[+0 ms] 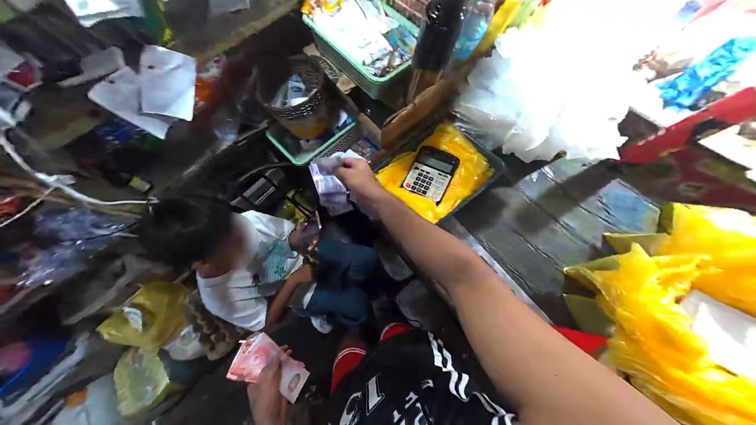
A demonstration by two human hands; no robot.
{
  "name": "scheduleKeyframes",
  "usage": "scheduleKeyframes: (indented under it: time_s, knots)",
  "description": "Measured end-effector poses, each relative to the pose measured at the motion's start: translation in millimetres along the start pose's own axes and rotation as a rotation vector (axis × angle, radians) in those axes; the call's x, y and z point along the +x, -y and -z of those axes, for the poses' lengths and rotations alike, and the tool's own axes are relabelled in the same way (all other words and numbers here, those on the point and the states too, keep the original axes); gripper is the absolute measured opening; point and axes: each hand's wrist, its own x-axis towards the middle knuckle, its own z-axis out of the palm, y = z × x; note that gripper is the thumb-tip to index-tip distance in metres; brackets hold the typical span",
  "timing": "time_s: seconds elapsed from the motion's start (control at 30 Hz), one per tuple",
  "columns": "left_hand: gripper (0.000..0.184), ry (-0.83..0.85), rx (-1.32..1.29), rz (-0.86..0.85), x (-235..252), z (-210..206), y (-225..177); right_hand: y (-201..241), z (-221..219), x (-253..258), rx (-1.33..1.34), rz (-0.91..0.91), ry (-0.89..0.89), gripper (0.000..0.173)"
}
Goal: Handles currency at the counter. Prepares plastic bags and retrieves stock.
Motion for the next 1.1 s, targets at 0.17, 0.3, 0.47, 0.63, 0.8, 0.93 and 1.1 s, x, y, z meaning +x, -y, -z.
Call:
scheduleKeyframes:
  time_s: [0.17,0.3,0.47,0.63,0.8,0.93,1.1]
  knots:
    - [0.039,0.100,0.065,0.056,31.9,-32.2,-9.3,-23.4,4.6,96.1,0.024,-0.187,-0.303,0.026]
    - [0.054,0.268,0.038,0.013,66.8,-83.1,-34.2,-37.2,27.1,111.5,-0.034,-0.361,-0.450,0.041]
    - [0.052,0.471,-0.097,-0.068,102.2,-152.5,-85.8,-25.4,7.4,21.7,-0.037,-0.056,-0.375,0.076]
    - [0.051,0.499,-0.026,0.009,112.2,-210.7,-109.9,-4.8,-36.8,-114.6,0.181,-0.084,0.083,0.045]
    - [0.049,0.640,0.022,0.007,100.4,-238.2,-112.7,-1.7,-41.3,-144.5,0.151,-0.018,-0.081,0.021]
    - [0.033,0.704,-0.001,0.010,93.5,-237.2,-116.5,14.0,-15.7,-162.1,0.217,-0.032,-0.194,0.021]
    - [0.035,0.701,0.101,-0.042,91.2,-234.3,-124.4,28.7,-23.3,-175.5,0.314,-0.055,-0.104,0.026]
